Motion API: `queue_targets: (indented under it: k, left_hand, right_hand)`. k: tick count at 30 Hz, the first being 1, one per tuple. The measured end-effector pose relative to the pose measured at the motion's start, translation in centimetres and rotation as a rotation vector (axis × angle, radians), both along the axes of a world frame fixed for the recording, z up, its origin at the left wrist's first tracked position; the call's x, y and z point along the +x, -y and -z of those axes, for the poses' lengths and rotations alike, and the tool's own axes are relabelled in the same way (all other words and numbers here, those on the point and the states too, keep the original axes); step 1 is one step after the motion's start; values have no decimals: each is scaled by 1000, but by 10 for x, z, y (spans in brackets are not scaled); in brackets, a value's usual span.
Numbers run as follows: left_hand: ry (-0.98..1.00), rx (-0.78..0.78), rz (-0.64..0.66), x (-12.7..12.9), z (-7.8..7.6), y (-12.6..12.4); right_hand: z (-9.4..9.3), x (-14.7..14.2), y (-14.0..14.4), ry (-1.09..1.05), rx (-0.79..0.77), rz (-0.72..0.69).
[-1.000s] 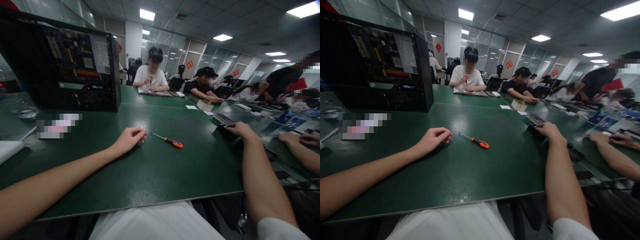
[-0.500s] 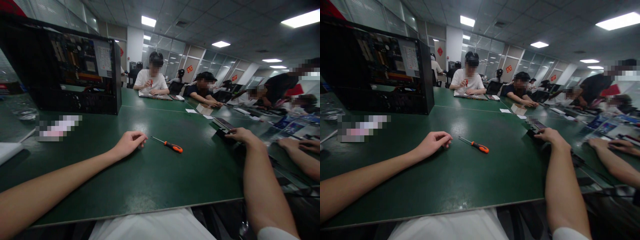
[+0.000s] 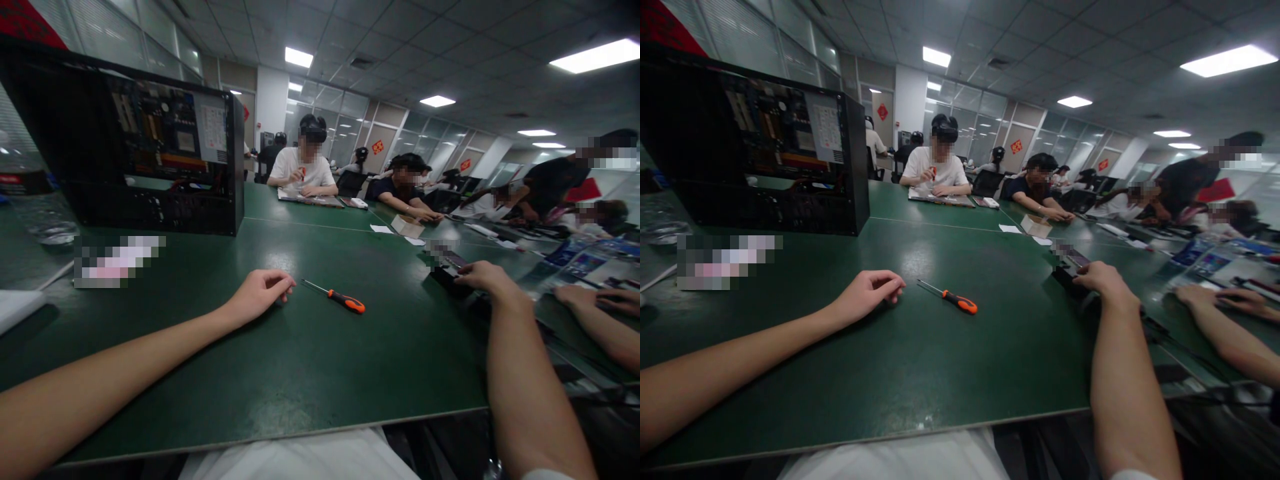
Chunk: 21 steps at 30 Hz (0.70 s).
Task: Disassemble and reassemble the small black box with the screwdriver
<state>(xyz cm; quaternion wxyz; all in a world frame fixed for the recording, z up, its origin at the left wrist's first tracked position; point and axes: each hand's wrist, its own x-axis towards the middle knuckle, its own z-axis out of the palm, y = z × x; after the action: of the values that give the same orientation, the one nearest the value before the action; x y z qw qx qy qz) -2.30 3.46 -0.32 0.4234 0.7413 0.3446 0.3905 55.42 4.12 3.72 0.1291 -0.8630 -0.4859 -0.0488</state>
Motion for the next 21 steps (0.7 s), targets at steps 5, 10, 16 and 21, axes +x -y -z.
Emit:
queue_targets:
  k: [5,10,16,21]
  left_hand:
    - [2,-7,3,0,-1,0]
    - [-12,-8,2,1,-3,1]
    - [-7,-28,7,1,-2,1]
    - [-14,-28,11,1,-3,2]
  right_hand:
    - [-3,-3,2,-42,-144,78]
    - [-2,-5,2,-53,-252,99]
    - [-4,-9,3,-51,-339,75]
    - [-7,-14,2,-49,-347,86]
